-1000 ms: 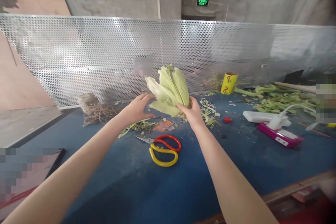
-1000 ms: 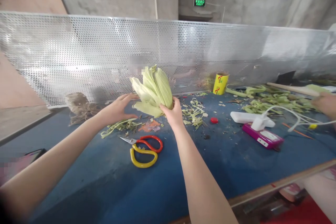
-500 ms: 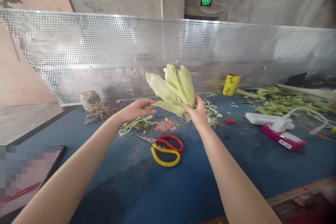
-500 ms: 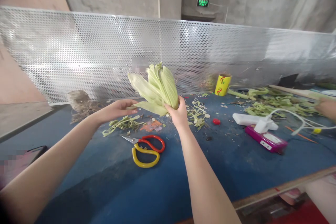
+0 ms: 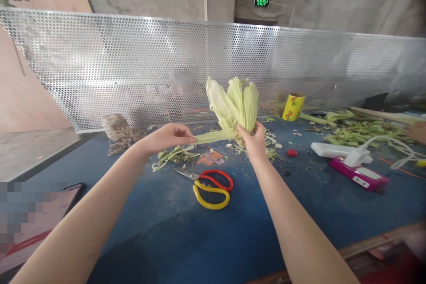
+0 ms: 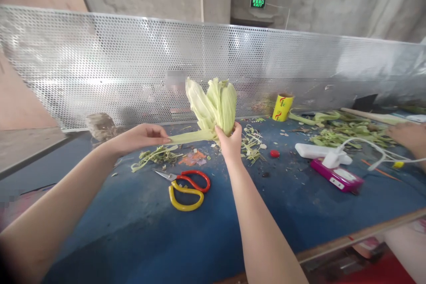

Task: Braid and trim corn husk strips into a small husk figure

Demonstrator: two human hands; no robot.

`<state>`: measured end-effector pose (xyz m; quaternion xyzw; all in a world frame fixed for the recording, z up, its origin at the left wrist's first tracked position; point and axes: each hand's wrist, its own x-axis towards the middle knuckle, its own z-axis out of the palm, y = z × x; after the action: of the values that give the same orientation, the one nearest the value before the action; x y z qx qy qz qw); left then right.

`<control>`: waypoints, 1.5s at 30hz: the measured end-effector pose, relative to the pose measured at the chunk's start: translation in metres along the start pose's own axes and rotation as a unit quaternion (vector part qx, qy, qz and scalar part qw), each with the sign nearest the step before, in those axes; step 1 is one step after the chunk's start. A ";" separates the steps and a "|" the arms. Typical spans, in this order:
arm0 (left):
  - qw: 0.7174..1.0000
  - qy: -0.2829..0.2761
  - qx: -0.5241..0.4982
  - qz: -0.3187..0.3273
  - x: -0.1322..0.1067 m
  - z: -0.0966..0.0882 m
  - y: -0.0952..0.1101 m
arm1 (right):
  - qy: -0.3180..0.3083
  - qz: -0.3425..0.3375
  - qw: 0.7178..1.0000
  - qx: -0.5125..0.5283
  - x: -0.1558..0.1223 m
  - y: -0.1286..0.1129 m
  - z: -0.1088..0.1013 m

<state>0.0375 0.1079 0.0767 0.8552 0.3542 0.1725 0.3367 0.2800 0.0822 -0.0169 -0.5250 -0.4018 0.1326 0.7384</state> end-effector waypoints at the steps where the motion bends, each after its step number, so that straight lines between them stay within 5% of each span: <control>1: 1.000 -0.003 0.009 -0.003 -0.002 -0.001 0.002 | 0.003 0.005 1.000 0.002 0.000 0.000 0.000; 10: 0.997 -0.027 0.064 -0.035 -0.008 -0.011 0.003 | -0.032 0.000 0.999 0.015 -0.004 -0.010 0.002; 16: 0.978 0.187 0.028 -0.091 -0.011 -0.012 0.013 | -0.089 -0.017 0.996 0.016 -0.008 -0.016 0.002; 23: 0.952 0.274 -0.135 -0.025 -0.005 -0.003 0.007 | -0.173 -0.065 0.983 -0.019 -0.013 -0.020 0.003; 28: 0.953 0.288 -0.022 -0.086 -0.014 -0.002 -0.010 | -0.137 -0.125 0.980 -0.078 -0.013 -0.020 0.004; 32: 0.921 0.381 0.072 -0.043 -0.022 0.016 -0.009 | -0.095 -0.215 0.958 -0.164 -0.020 -0.023 0.003; 35: 0.945 0.286 -0.154 -0.044 -0.019 0.039 0.003 | -0.078 -0.335 0.893 -0.291 -0.029 -0.026 0.003; 38: 0.931 0.230 -0.281 -0.047 -0.011 0.055 0.012 | -0.072 -0.400 0.842 -0.356 -0.035 -0.029 0.004; 45: 0.867 0.217 -0.444 -0.069 -0.007 0.055 0.007 | -0.069 -0.402 0.821 -0.399 -0.034 -0.027 0.007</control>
<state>0.0649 0.0742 0.0422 0.5300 0.3622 0.4689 0.6066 0.2468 0.0547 -0.0077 -0.5553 -0.6448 -0.3121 0.4224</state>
